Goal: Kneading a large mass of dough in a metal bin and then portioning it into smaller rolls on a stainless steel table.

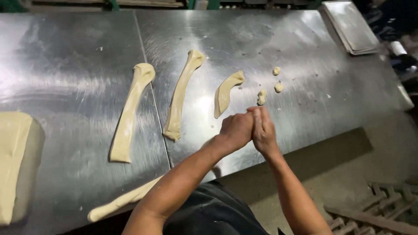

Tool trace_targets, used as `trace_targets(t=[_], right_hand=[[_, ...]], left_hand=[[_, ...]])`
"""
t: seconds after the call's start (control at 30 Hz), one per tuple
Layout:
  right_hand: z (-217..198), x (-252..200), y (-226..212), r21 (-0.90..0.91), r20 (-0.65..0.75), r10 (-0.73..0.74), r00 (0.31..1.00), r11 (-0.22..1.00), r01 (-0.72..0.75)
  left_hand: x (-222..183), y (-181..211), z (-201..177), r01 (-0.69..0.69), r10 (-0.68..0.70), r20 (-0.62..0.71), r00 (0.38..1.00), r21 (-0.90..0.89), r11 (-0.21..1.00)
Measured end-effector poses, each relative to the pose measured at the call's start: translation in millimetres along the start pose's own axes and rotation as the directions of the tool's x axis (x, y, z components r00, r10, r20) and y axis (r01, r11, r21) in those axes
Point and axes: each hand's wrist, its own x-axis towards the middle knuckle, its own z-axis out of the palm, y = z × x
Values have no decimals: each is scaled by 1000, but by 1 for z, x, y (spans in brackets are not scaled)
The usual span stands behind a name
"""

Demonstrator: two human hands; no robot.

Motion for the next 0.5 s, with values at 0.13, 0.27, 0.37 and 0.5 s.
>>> trace_targets(t=[0.13,0.27,0.37,0.5], right_hand=[[9,8,19,-84,-269,291,918,943,-323],[7,-11,31,52,188,468,864,873,-484],[-9,1,-13,84,556,219,802,945,-317],[-14,46,-20,-615,212,-468,858,618,490]], left_hand=[[11,-12,13,50,-32,-88,996,203,978],[21,-111,35,270,-256,-88,963,386,882],[16,-152,15,548,-542,-119,832,335,767],[3,-121,13,328,-342,33,939,214,920]])
